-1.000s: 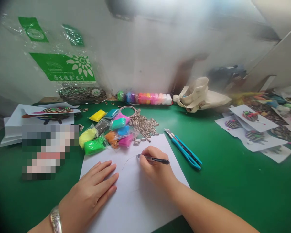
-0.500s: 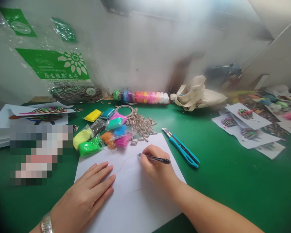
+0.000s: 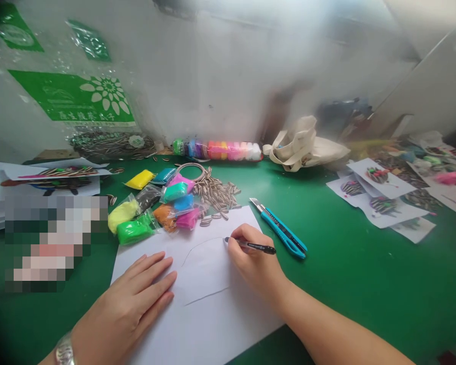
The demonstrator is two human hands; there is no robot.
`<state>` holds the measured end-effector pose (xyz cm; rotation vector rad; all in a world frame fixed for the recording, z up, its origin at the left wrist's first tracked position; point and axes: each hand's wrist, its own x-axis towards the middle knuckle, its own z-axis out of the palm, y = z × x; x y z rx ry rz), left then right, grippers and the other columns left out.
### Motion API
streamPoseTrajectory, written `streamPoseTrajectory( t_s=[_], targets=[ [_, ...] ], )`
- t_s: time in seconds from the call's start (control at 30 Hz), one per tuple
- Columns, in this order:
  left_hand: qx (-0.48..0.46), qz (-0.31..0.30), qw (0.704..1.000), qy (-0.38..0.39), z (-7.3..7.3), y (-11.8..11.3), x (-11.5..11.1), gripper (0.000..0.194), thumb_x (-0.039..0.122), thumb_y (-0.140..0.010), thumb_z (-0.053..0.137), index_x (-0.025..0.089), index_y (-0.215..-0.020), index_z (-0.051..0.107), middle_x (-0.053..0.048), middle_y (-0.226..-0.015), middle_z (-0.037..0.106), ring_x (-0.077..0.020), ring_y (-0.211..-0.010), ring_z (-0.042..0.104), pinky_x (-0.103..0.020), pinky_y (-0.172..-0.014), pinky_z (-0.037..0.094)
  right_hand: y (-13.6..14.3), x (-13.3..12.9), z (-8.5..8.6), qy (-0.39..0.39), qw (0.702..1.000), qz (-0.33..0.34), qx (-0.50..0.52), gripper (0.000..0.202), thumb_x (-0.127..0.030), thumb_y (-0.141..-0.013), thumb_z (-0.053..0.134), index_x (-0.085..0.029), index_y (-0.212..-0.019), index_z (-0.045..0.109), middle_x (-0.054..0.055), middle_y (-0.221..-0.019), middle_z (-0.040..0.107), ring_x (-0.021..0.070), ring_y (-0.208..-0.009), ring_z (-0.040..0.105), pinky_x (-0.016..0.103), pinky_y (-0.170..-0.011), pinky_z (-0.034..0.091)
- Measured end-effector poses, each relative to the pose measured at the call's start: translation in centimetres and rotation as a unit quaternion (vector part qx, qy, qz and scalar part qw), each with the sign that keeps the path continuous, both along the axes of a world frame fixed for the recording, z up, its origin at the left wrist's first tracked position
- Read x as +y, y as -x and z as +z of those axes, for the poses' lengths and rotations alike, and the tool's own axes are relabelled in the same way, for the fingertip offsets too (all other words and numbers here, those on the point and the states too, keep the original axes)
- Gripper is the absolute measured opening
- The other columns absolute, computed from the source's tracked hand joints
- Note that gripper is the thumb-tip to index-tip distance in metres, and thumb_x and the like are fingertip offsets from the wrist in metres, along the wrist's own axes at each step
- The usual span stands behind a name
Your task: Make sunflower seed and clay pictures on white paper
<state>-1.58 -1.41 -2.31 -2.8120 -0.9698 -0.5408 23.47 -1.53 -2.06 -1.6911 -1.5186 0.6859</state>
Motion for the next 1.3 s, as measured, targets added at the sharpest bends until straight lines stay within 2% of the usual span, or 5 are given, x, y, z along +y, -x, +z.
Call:
streamPoseTrajectory(
  t_s=[0.3, 0.53, 0.8, 1.0, 1.3],
  targets=[
    [0.013, 0.000, 1.000, -0.015, -0.1, 0.2, 0.1, 0.025, 0.020, -0.089, 0.046, 0.017, -0.097, 0.069, -0.011, -0.109, 0.069, -0.0296, -0.107, 0.061, -0.048, -0.082, 0.058, -0.6, -0.4, -0.1, 0.004, 1.000, 0.003, -0.024, 0.011, -0.018, -0.078, 0.050, -0.020, -0.067, 0.052, -0.002, -0.060, 0.051, 0.0125, -0.057, 0.045, 0.025, -0.053, 0.034],
    [-0.014, 0.014, 1.000, 0.002, -0.2, 0.2, -0.2, 0.025, 0.020, -0.089, 0.046, 0.019, -0.097, 0.070, -0.010, -0.108, 0.069, -0.0284, -0.107, 0.061, -0.047, -0.085, 0.056, -0.7, -0.4, 0.5, -0.025, 0.999, -0.013, 0.036, 0.011, -0.020, -0.079, 0.050, -0.019, -0.069, 0.055, -0.002, -0.062, 0.053, 0.0129, -0.057, 0.048, 0.024, -0.052, 0.037],
    [-0.060, 0.037, 0.994, 0.080, -0.1, 0.0, -0.6, 0.022, 0.021, -0.089, 0.050, 0.021, -0.099, 0.070, -0.007, -0.109, 0.069, -0.0287, -0.108, 0.060, -0.050, -0.090, 0.053, 2.6, -1.6, 0.7, 0.003, 0.987, 0.157, 0.033, 0.008, -0.016, -0.073, 0.054, -0.020, -0.069, 0.059, 0.000, -0.063, 0.060, 0.0130, -0.058, 0.054, 0.023, -0.054, 0.040],
    [-0.091, 0.057, 0.989, 0.099, -0.3, -0.4, -0.9, 0.025, 0.025, -0.091, 0.045, 0.019, -0.099, 0.068, -0.008, -0.111, 0.067, -0.0289, -0.114, 0.056, -0.052, -0.097, 0.046, 2.8, -1.4, 0.1, 0.018, 0.986, 0.166, 0.014, 0.007, -0.018, -0.075, 0.055, -0.020, -0.071, 0.061, 0.001, -0.066, 0.062, 0.0143, -0.062, 0.056, 0.024, -0.056, 0.041],
    [-0.065, 0.039, 0.992, 0.096, 0.3, -0.3, -0.7, 0.022, 0.023, -0.089, 0.049, 0.018, -0.099, 0.068, -0.009, -0.111, 0.067, -0.0300, -0.111, 0.058, -0.051, -0.096, 0.048, 2.7, -1.2, -0.3, 0.008, 0.979, 0.203, -0.022, 0.006, -0.016, -0.076, 0.056, -0.020, -0.073, 0.060, 0.000, -0.068, 0.062, 0.0146, -0.067, 0.054, 0.024, -0.058, 0.038]
  ],
)
